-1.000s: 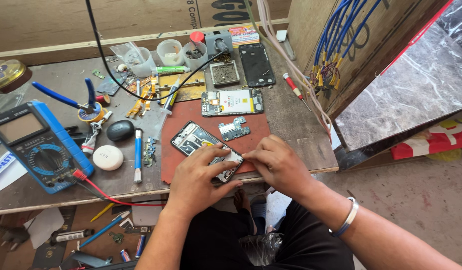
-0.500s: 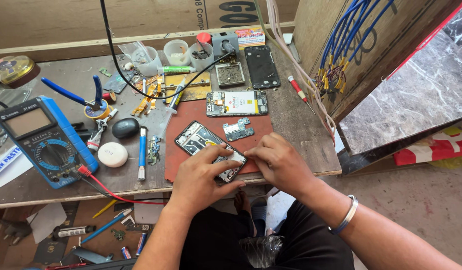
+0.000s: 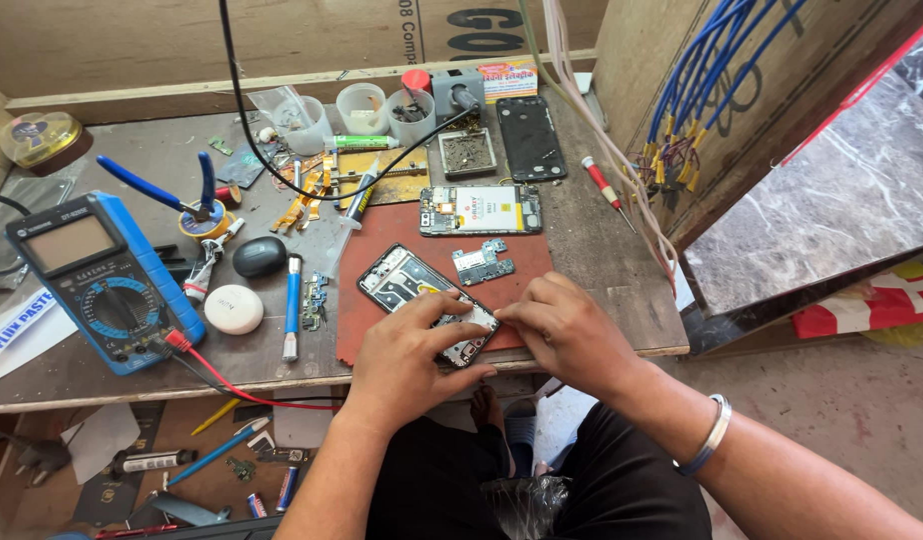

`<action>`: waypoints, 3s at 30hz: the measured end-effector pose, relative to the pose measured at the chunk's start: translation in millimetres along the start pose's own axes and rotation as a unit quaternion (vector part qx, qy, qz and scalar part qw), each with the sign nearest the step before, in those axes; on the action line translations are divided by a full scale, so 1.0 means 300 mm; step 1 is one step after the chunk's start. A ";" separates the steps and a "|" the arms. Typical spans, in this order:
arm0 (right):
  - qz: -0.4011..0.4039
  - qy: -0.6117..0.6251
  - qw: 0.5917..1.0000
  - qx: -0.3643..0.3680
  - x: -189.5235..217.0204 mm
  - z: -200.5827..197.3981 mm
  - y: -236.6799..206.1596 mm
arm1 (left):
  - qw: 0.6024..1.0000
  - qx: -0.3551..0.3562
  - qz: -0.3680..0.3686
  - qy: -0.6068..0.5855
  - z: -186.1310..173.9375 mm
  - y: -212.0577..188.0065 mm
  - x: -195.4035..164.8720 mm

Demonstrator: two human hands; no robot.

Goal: The person works at a cluttered repair bench on a disassembled smartphone. They hold and turn the phone frame, peel and reposition a yellow flex cable and small components inside the chassis, and handle a small circuit board beside the frame while a multimeter sits connected nearby.

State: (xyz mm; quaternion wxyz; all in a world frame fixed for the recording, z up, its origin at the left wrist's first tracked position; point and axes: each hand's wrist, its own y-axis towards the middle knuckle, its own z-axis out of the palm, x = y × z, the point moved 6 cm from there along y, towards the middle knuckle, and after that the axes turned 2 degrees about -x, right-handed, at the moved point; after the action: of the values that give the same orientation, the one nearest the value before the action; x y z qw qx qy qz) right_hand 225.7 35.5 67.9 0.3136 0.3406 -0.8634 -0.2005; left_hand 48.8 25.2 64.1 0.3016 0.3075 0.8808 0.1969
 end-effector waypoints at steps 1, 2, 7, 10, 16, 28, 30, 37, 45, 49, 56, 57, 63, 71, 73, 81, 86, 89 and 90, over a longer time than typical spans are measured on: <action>-0.002 -0.001 1.000 -0.002 -0.001 0.000 0.003 | 1.000 0.001 -0.001 -0.002 0.000 0.000 0.000; -0.004 -0.003 1.000 -0.003 -0.002 -0.002 0.004 | 1.000 0.006 -0.005 -0.004 0.001 0.000 0.001; 0.004 0.005 1.000 0.008 -0.009 0.003 0.001 | 1.000 0.002 -0.004 -0.010 -0.003 0.001 -0.002; 0.004 0.000 1.000 -0.002 -0.014 0.005 0.008 | 1.000 0.010 -0.008 -0.013 -0.002 0.002 0.001; 0.015 0.014 1.000 0.008 -0.017 0.010 0.011 | 1.000 -0.003 0.003 -0.011 -0.006 0.000 -0.003; 0.015 0.015 1.000 0.009 -0.029 0.018 0.022 | 1.000 -0.003 0.006 -0.004 -0.005 0.001 -0.001; 0.016 0.016 1.000 0.011 -0.028 0.015 0.022 | 1.000 0.013 -0.015 -0.015 0.005 0.000 0.005; 0.026 0.009 1.000 -0.003 -0.018 0.029 0.047 | 1.000 0.000 -0.001 -0.008 -0.001 -0.002 0.006; 0.017 0.006 1.000 0.013 -0.018 0.026 0.046 | 1.000 0.001 -0.002 -0.010 -0.004 -0.003 0.010; 0.018 0.005 1.000 0.010 -0.024 0.029 0.052 | 1.000 -0.004 0.016 -0.006 -0.002 0.000 0.000; 0.019 0.002 1.000 0.024 -0.022 0.029 0.051 | 1.000 0.005 -0.004 -0.013 0.000 0.000 0.007; 0.017 0.003 1.000 0.020 -0.023 0.029 0.056 | 1.000 0.002 0.001 -0.012 -0.002 0.003 0.007; 0.012 0.005 1.000 0.026 -0.023 0.024 0.046 | 1.000 0.000 -0.010 -0.005 -0.003 -0.001 0.007; -0.005 -0.006 1.000 0.027 -0.019 0.019 0.030 | 1.000 0.005 -0.009 -0.010 0.006 0.000 0.001; -0.009 -0.012 1.000 0.021 -0.017 0.022 0.032 | 1.000 0.009 -0.021 -0.002 0.006 0.002 0.005; -0.006 -0.001 1.000 0.019 -0.019 0.029 0.037 | 1.000 0.009 -0.023 -0.010 0.005 0.002 0.001; -0.010 0.004 1.000 0.003 -0.025 0.026 0.050 | 1.000 -0.001 0.002 -0.003 0.007 0.005 0.001; -0.001 0.003 1.000 0.022 -0.026 0.033 0.046 | 1.000 -0.002 -0.001 0.003 0.003 -0.001 0.005; 0.001 0.005 1.000 0.021 -0.023 0.026 0.034 | 1.000 0.000 -0.007 0.003 0.008 -0.002 0.003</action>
State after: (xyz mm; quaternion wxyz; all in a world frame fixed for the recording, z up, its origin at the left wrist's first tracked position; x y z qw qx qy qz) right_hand 219.6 48.5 65.2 0.3111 0.3467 -0.8663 -0.1805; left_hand 49.6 25.8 61.5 0.3007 0.3004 0.8838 0.1955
